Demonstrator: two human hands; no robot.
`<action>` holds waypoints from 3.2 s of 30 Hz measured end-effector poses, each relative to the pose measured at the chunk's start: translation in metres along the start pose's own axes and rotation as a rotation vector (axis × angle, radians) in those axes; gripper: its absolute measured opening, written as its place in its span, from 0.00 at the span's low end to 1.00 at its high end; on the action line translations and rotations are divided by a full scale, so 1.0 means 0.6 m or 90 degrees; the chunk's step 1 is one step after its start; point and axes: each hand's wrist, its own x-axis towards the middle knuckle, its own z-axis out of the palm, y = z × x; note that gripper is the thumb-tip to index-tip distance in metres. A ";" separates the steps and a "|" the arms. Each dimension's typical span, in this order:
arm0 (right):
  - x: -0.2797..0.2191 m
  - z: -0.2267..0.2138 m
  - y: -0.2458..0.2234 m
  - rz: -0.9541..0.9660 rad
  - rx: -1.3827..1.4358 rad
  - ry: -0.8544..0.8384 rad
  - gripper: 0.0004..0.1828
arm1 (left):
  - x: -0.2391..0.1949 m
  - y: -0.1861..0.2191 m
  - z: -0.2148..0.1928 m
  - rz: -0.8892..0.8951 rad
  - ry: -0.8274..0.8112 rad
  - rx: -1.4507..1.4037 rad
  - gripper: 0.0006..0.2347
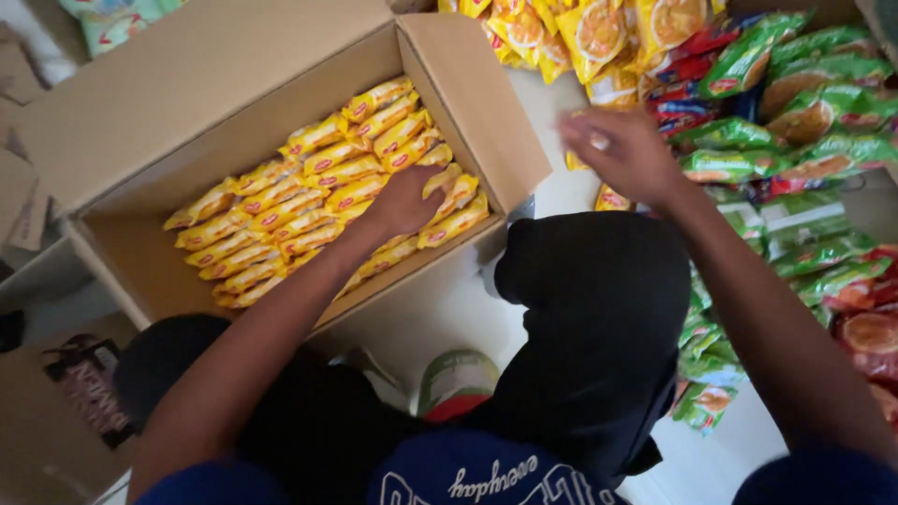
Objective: The person organizes and packs yellow packets of instant noodles into a cardboard box by hand while sitting on the floor among various food supplies.
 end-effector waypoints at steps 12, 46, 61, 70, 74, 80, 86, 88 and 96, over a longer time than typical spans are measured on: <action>-0.389 0.205 0.265 0.175 0.040 0.128 0.28 | 0.022 0.216 -0.015 0.131 0.119 0.024 0.07; -0.124 0.339 0.499 0.591 1.158 0.388 0.20 | 0.505 0.017 0.515 -0.127 0.194 -0.215 0.49; -0.157 0.240 0.406 0.478 0.672 0.252 0.25 | 0.417 0.194 0.361 -0.110 0.105 -0.068 0.09; -0.156 0.166 0.498 0.329 0.379 0.559 0.22 | 0.328 0.172 0.262 0.000 0.162 0.105 0.14; -0.238 0.177 0.580 0.307 0.428 0.650 0.23 | 0.310 0.156 0.248 0.013 0.138 0.124 0.16; -0.225 0.154 0.576 0.315 0.309 0.597 0.30 | 0.275 0.151 0.238 0.027 0.115 0.040 0.13; -0.241 0.142 0.566 0.339 0.488 0.428 0.39 | 0.251 0.165 0.221 0.090 0.130 -0.018 0.14; -0.215 0.100 0.469 0.355 0.520 0.364 0.41 | 0.241 0.165 0.209 0.118 0.138 -0.034 0.15; -0.116 -0.039 0.151 0.210 0.360 0.144 0.50 | 0.189 0.224 0.100 0.244 0.057 -0.105 0.17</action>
